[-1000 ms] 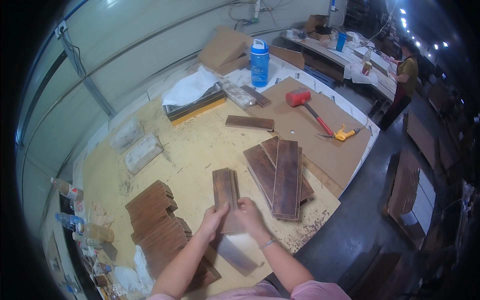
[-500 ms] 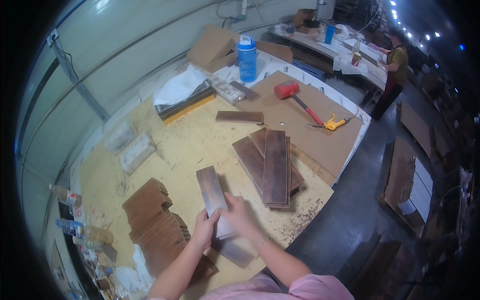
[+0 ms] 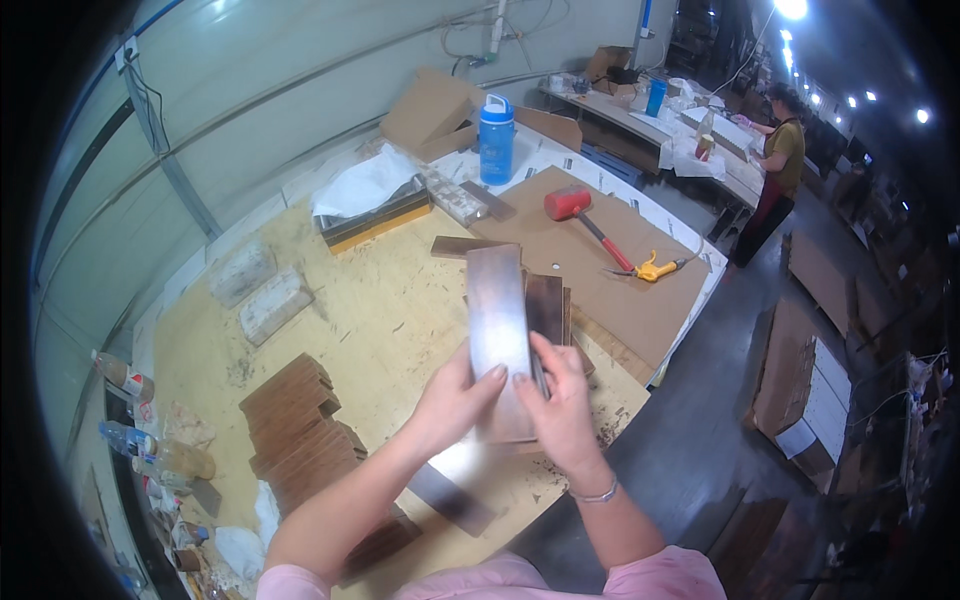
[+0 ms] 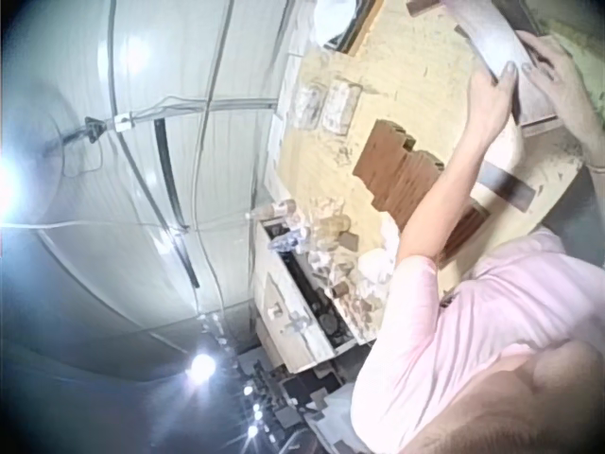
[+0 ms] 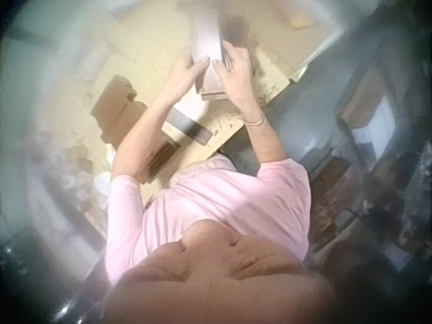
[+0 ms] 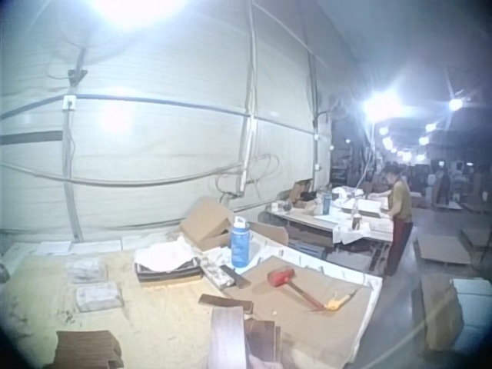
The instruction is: The person wipes a stack of wood panels with a cloth, pours liquid from a bottle, and applies it to individual wood panels using a sponge and the cloth.
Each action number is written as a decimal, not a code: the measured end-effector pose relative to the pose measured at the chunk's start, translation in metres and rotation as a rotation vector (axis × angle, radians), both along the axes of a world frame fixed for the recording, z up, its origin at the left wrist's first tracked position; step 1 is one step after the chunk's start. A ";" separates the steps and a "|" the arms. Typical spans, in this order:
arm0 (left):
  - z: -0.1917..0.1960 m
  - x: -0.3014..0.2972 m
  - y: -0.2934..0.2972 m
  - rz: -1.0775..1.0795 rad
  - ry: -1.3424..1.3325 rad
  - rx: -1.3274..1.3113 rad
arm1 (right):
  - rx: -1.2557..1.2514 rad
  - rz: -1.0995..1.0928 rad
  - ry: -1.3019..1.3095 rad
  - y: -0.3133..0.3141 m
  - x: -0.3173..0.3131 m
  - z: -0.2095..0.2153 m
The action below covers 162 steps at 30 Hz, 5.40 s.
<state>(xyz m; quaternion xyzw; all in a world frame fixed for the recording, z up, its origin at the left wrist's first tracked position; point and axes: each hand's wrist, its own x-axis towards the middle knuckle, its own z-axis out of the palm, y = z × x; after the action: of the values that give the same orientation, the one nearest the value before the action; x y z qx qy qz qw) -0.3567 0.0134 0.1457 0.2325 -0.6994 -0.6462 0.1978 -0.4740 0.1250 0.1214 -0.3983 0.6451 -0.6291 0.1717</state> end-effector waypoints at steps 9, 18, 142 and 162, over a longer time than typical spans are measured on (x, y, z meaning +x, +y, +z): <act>0.000 -0.054 -0.017 -0.074 -0.481 -0.486 | 0.156 -0.011 -0.034 -0.012 -0.057 -0.041; -0.015 -0.013 -0.021 -0.043 -0.267 -0.165 | 0.059 -0.272 0.059 -0.001 -0.047 -0.028; -0.072 0.487 0.105 0.922 0.509 0.598 | 0.132 0.433 -1.134 -0.043 0.373 -0.032; -0.071 0.441 0.116 0.777 0.746 0.704 | -0.047 0.319 -1.155 -0.052 0.350 -0.032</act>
<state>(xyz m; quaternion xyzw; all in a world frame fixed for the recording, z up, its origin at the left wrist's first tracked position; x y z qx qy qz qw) 0.0840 0.1298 0.0749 0.2797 -0.1943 -0.7558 0.5592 -0.1237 0.0734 0.0889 -0.0877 0.3657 -0.7244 0.5778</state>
